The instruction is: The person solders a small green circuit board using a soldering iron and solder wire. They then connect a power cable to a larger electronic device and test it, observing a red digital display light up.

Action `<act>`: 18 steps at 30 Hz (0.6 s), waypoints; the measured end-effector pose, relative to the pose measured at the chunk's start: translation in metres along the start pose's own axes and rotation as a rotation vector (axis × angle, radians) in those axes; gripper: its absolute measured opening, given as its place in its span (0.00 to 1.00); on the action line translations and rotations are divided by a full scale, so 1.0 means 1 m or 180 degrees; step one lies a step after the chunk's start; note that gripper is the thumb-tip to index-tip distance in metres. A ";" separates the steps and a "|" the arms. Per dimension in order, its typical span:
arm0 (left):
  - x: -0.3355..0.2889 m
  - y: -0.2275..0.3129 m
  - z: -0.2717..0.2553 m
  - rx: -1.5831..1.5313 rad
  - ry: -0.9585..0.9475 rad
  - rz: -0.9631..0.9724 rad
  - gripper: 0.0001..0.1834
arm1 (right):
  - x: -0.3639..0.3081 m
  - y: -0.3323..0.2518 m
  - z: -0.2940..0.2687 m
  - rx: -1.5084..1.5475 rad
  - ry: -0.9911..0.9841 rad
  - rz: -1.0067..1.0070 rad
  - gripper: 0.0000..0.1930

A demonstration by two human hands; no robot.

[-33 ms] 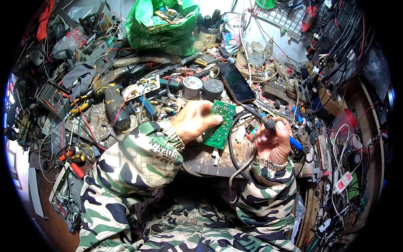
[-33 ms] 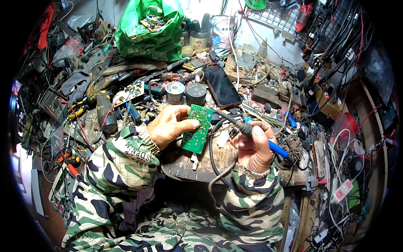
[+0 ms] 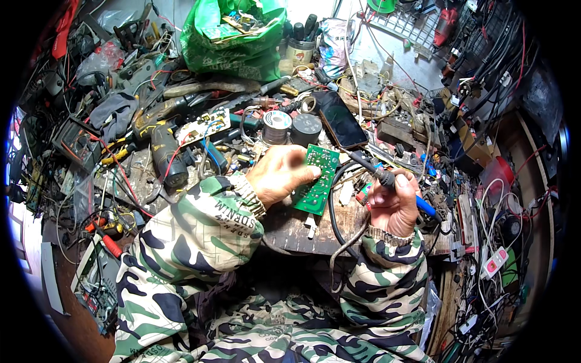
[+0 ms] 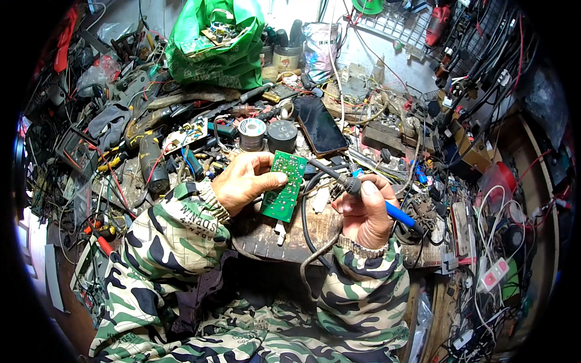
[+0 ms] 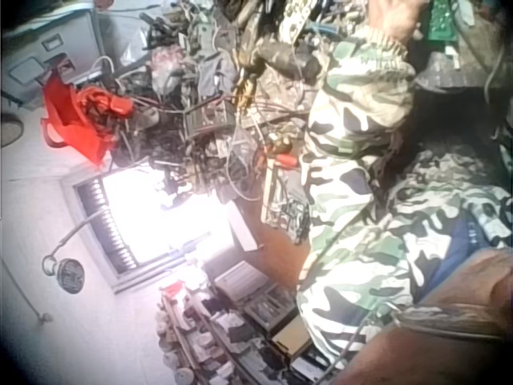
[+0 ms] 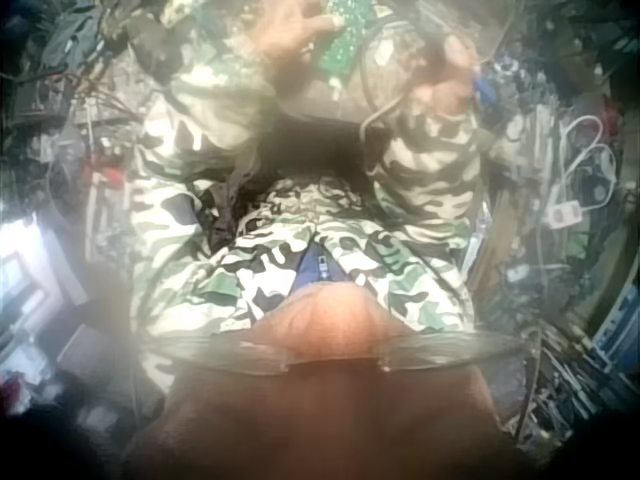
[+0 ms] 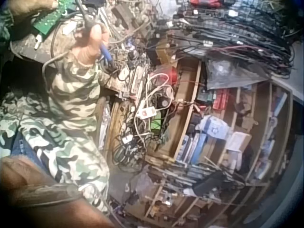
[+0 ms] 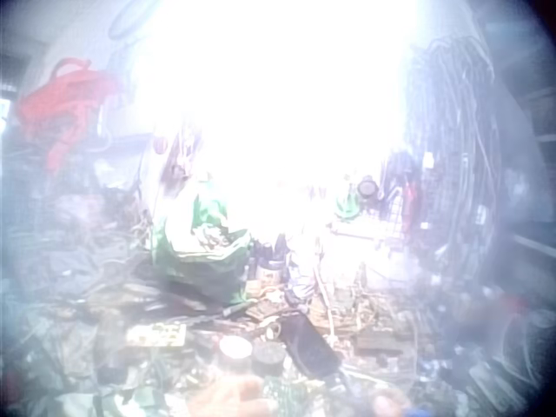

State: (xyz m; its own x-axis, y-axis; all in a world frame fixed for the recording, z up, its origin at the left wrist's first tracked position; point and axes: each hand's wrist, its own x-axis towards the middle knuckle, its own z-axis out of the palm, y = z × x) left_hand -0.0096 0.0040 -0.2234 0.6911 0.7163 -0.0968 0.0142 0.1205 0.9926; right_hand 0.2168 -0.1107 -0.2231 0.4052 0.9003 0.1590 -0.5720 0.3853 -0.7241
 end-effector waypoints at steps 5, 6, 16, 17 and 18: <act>0.001 -0.003 -0.003 0.0182 0.0048 -0.0041 0.19 | -0.003 -0.002 0.003 -0.0333 0.0097 0.0109 0.12; 0.001 -0.002 -0.003 0.0154 0.0040 -0.0049 0.19 | -0.003 -0.002 0.003 -0.0379 0.0105 0.0107 0.12; -0.004 0.002 0.000 -0.0091 -0.0027 0.0004 0.20 | -0.005 0.000 0.007 -0.0601 0.0096 0.0135 0.09; -0.002 0.000 -0.001 -0.0021 -0.0039 -0.0001 0.20 | -0.005 -0.001 0.006 -0.0579 0.0109 0.0134 0.10; 0.000 0.000 -0.001 0.0051 -0.0060 -0.0006 0.20 | -0.005 -0.002 0.005 -0.0556 0.0129 0.0128 0.10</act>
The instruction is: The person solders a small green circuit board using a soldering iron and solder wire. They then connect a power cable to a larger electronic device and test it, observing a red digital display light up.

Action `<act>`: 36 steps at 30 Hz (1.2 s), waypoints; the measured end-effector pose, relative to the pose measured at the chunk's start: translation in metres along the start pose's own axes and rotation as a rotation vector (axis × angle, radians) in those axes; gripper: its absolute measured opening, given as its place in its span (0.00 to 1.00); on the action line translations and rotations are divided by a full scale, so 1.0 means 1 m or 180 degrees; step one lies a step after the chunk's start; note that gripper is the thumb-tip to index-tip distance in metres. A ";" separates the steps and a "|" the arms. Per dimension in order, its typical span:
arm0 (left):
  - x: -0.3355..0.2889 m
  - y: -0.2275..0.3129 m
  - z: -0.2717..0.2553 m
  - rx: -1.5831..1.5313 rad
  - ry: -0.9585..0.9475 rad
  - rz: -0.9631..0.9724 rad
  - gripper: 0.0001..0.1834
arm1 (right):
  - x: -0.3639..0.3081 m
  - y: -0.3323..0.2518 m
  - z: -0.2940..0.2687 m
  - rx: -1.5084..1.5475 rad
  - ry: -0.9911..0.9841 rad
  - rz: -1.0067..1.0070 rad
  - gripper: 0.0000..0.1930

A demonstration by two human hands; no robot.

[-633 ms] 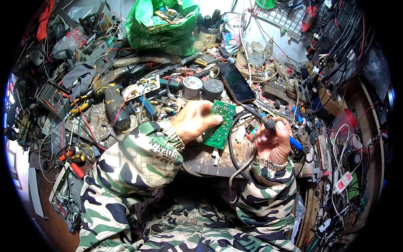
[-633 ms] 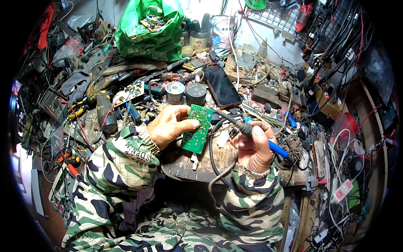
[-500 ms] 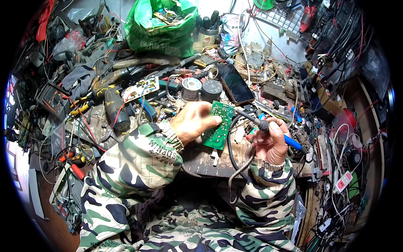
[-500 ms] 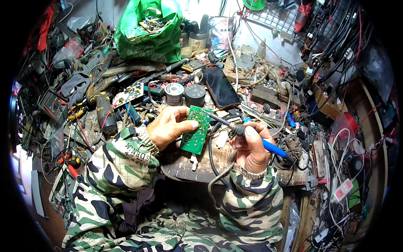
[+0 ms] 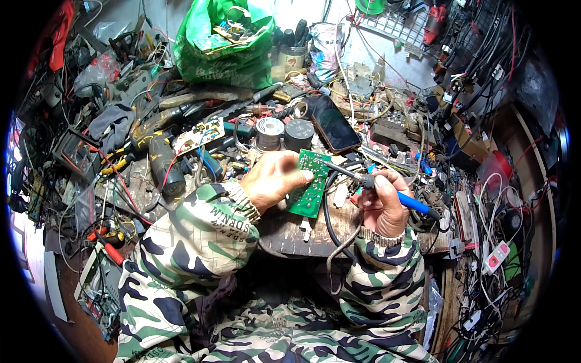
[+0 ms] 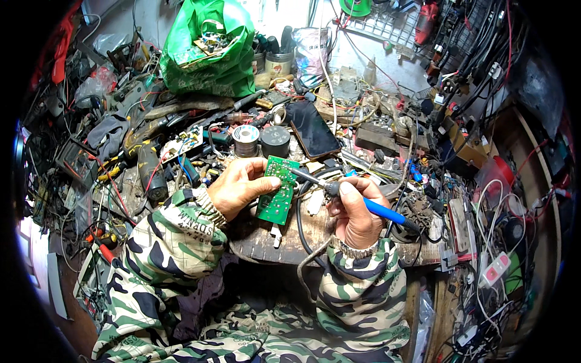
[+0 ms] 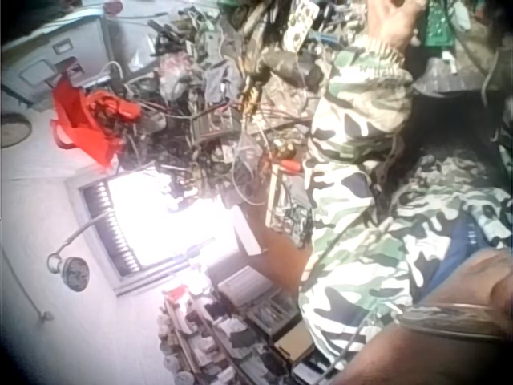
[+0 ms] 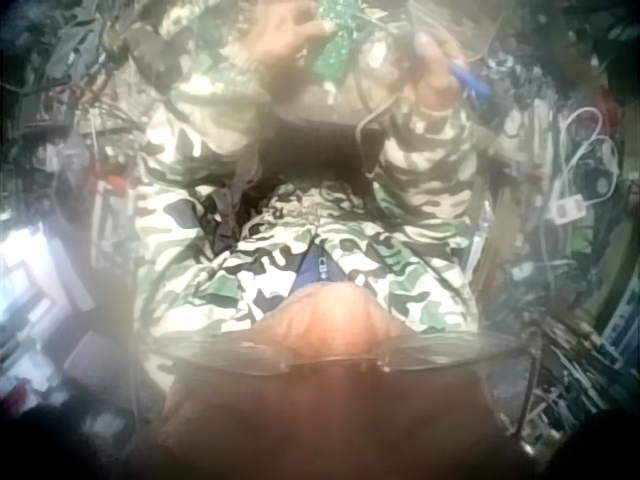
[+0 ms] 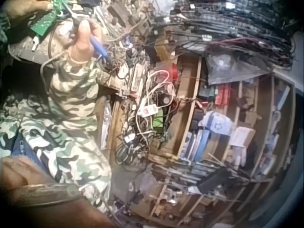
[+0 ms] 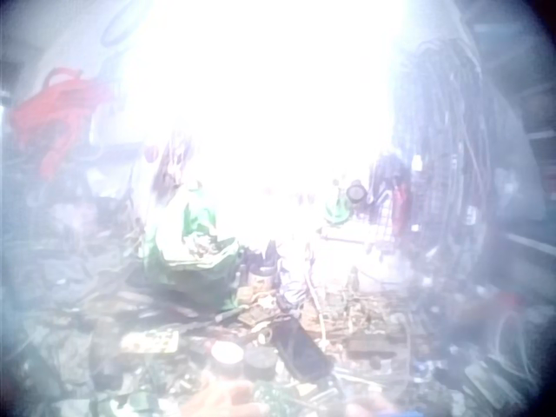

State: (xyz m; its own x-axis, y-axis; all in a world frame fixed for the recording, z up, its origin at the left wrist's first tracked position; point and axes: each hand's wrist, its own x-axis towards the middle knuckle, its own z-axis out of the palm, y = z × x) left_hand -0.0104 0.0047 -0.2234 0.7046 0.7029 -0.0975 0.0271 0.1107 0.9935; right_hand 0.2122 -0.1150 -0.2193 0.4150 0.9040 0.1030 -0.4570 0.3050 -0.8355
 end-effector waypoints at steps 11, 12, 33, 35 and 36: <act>-0.006 0.006 0.005 -0.0958 0.0183 -0.0244 0.17 | 0.005 -0.042 0.012 -0.0540 -0.0018 -0.0589 0.16; -0.004 0.002 0.002 -0.0977 0.0141 -0.0276 0.18 | 0.010 -0.062 0.008 -0.0946 0.0039 -0.0863 0.16; -0.005 0.017 0.010 -0.0869 0.0021 -0.0269 0.22 | 0.299 -0.163 -0.174 -0.2584 0.1599 -0.0884 0.14; -0.004 0.014 0.010 -0.0856 0.0063 -0.0350 0.22 | 0.305 -0.161 -0.164 -0.2811 0.1647 -0.0796 0.16; -0.005 0.014 0.009 -0.0871 0.0099 -0.0325 0.22 | 0.310 -0.157 -0.161 -0.2916 0.1814 -0.0955 0.17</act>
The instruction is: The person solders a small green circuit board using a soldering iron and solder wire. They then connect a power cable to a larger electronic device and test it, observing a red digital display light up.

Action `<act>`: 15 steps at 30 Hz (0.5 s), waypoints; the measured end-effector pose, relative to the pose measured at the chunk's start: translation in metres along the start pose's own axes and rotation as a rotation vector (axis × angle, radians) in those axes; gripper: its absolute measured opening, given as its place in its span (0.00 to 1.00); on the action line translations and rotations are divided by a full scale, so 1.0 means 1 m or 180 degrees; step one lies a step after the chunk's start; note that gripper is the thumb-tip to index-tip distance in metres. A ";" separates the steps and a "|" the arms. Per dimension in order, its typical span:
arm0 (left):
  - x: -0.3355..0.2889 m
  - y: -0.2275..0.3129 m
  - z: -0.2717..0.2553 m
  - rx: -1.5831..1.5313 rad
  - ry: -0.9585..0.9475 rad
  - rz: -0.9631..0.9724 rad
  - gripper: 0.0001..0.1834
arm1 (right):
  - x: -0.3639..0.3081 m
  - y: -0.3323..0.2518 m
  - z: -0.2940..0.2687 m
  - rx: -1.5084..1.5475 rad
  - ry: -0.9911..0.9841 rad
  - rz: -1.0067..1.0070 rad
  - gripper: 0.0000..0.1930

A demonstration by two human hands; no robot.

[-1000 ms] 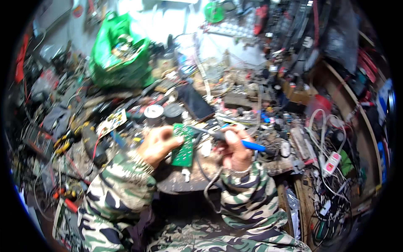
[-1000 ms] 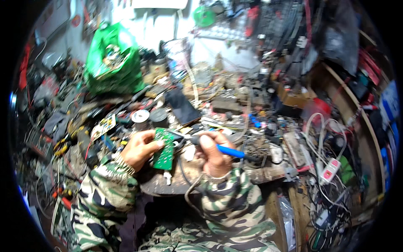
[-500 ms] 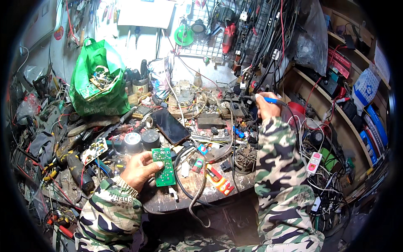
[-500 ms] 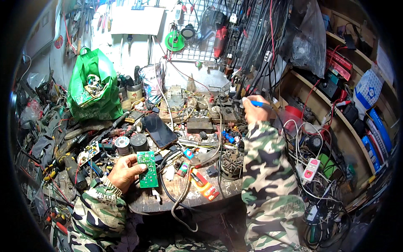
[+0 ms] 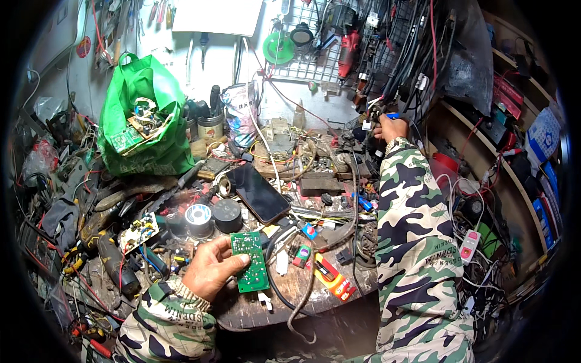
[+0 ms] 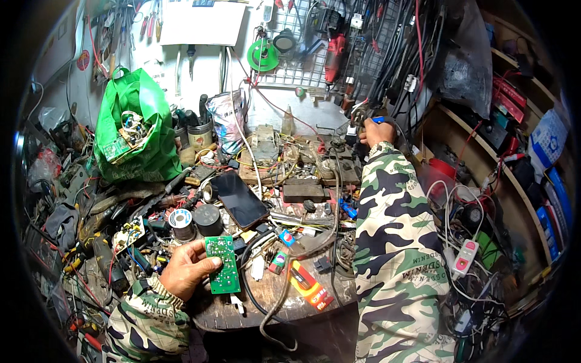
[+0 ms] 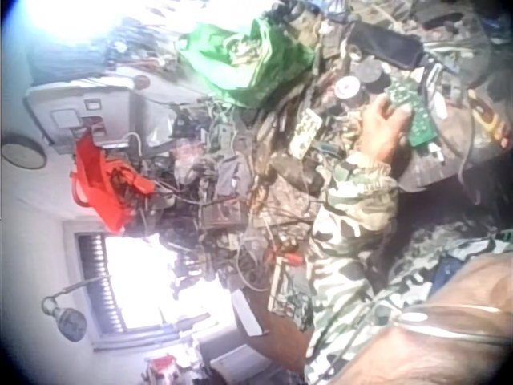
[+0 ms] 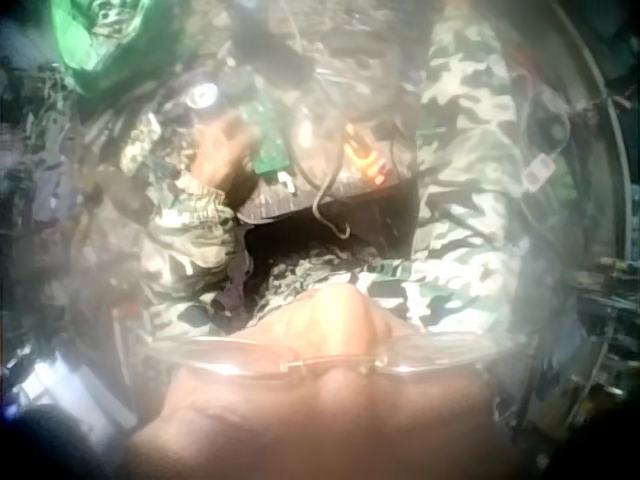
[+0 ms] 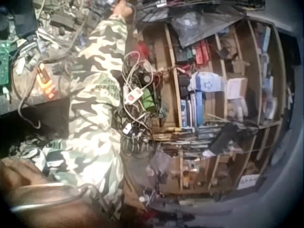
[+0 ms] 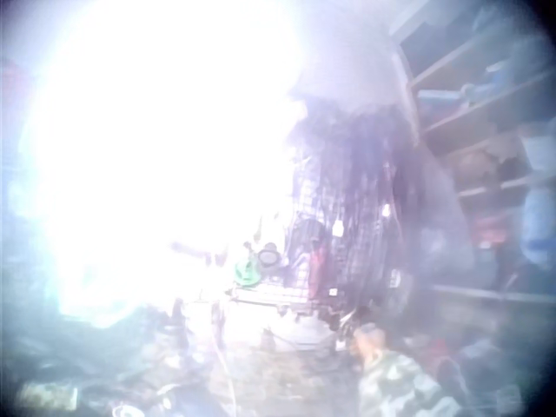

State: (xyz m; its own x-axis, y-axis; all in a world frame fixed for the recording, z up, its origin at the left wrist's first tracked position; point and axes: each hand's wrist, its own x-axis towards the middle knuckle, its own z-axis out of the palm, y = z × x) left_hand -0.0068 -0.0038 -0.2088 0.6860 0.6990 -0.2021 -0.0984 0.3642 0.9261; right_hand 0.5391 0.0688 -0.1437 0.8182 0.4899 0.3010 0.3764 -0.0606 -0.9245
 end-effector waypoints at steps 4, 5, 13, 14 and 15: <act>-0.001 0.001 0.001 0.0007 0.0128 -0.0019 0.21 | 0.018 0.002 0.024 -0.0330 0.0051 0.0022 0.13; 0.000 0.002 0.002 0.0017 0.0146 -0.0042 0.21 | 0.030 0.015 0.027 -0.0209 -0.0032 0.0150 0.15; -0.010 0.003 0.000 -0.0032 0.0235 -0.0036 0.20 | 0.049 0.053 0.087 0.0078 -0.0458 0.0312 0.10; 0.000 0.001 0.003 -0.0077 0.0048 -0.0053 0.20 | 0.063 0.066 0.052 0.0009 -0.0501 0.0388 0.09; 0.006 0.001 0.006 -0.0095 -0.0069 -0.0077 0.19 | 0.074 0.083 0.025 -0.0009 -0.0594 0.0495 0.09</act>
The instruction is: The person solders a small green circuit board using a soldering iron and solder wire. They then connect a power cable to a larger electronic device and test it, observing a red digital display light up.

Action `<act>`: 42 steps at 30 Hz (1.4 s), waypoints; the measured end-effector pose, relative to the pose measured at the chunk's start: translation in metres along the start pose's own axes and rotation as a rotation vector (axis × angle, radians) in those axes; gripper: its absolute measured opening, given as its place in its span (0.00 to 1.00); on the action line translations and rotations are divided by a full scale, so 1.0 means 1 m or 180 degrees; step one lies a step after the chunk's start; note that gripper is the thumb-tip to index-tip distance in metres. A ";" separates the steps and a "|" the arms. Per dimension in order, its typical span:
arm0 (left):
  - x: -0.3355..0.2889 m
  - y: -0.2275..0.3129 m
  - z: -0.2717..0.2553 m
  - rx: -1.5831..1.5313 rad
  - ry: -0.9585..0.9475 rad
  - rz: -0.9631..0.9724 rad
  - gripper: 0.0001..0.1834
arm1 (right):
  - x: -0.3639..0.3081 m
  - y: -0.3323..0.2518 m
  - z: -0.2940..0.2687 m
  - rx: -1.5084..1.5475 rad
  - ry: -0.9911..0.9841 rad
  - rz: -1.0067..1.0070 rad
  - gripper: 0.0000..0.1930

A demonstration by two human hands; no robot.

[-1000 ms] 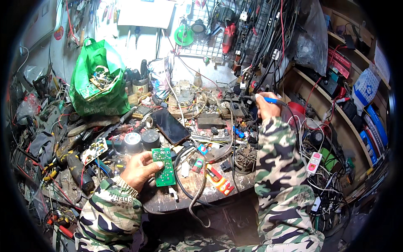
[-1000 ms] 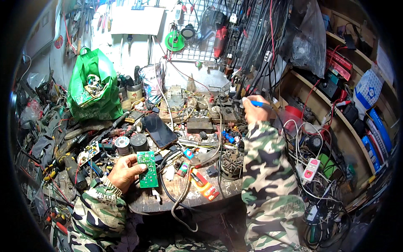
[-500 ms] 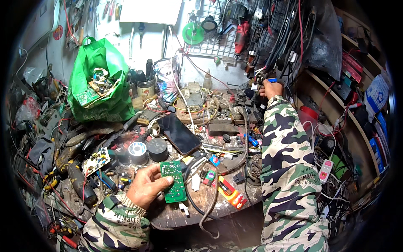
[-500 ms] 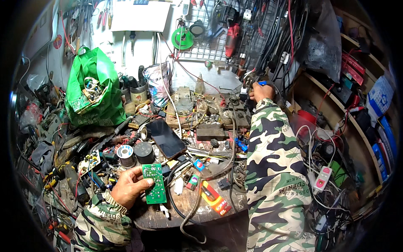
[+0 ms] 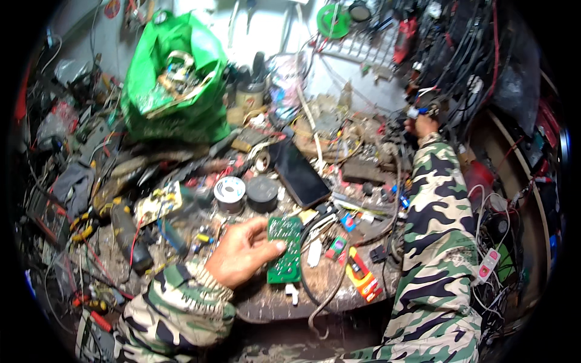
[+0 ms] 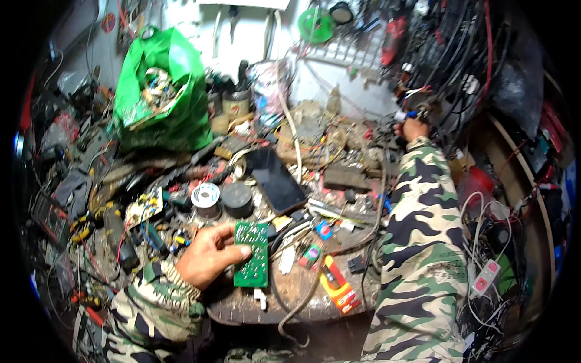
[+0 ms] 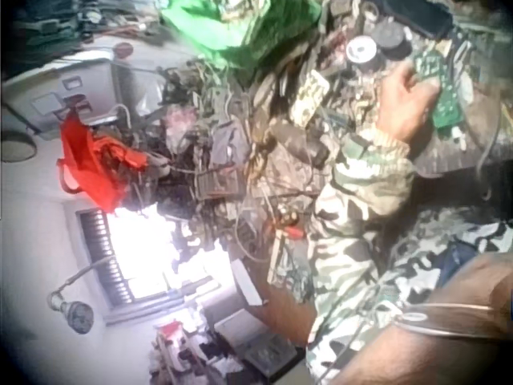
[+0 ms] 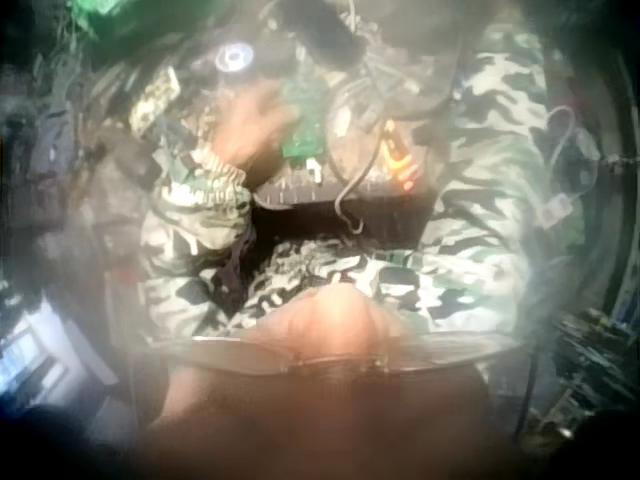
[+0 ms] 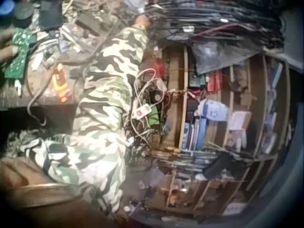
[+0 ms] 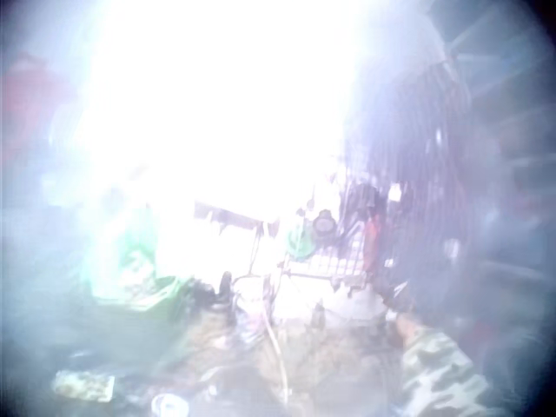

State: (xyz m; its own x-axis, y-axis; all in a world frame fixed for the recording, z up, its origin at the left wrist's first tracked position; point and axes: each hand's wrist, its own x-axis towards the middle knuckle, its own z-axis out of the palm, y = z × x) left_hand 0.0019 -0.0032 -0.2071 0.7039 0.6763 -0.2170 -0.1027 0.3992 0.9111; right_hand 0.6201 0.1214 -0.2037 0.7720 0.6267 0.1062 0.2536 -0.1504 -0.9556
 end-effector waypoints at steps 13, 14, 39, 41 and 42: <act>0.007 -0.008 -0.018 -0.0186 0.0139 0.0153 0.18 | -0.292 -0.120 -0.014 -0.1118 -0.1277 -0.1243 0.10; -0.007 0.007 -0.016 -0.0167 0.0241 0.0212 0.19 | -0.325 -0.133 -0.003 -0.0827 -0.1489 -0.1334 0.11; -0.297 0.153 -0.074 -0.0064 0.0897 0.2712 0.11 | -0.539 -0.054 0.123 -0.0514 -0.2129 -0.2681 0.08; -0.309 0.129 -0.090 -0.0092 0.1107 0.2839 0.14 | -0.535 -0.044 0.121 -0.0803 -0.1992 -0.2807 0.09; -0.328 0.117 -0.092 -0.0061 0.1370 0.2890 0.16 | -0.534 -0.038 0.129 -0.0803 -0.1996 -0.3101 0.09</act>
State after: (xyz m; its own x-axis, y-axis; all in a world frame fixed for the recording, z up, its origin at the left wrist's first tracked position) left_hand -0.3056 -0.1215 -0.0616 0.0398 0.8945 0.4454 -0.4884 -0.3714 0.7896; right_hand 0.1227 -0.1092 -0.2592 -0.2127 0.8152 0.5387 0.7384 0.4952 -0.4578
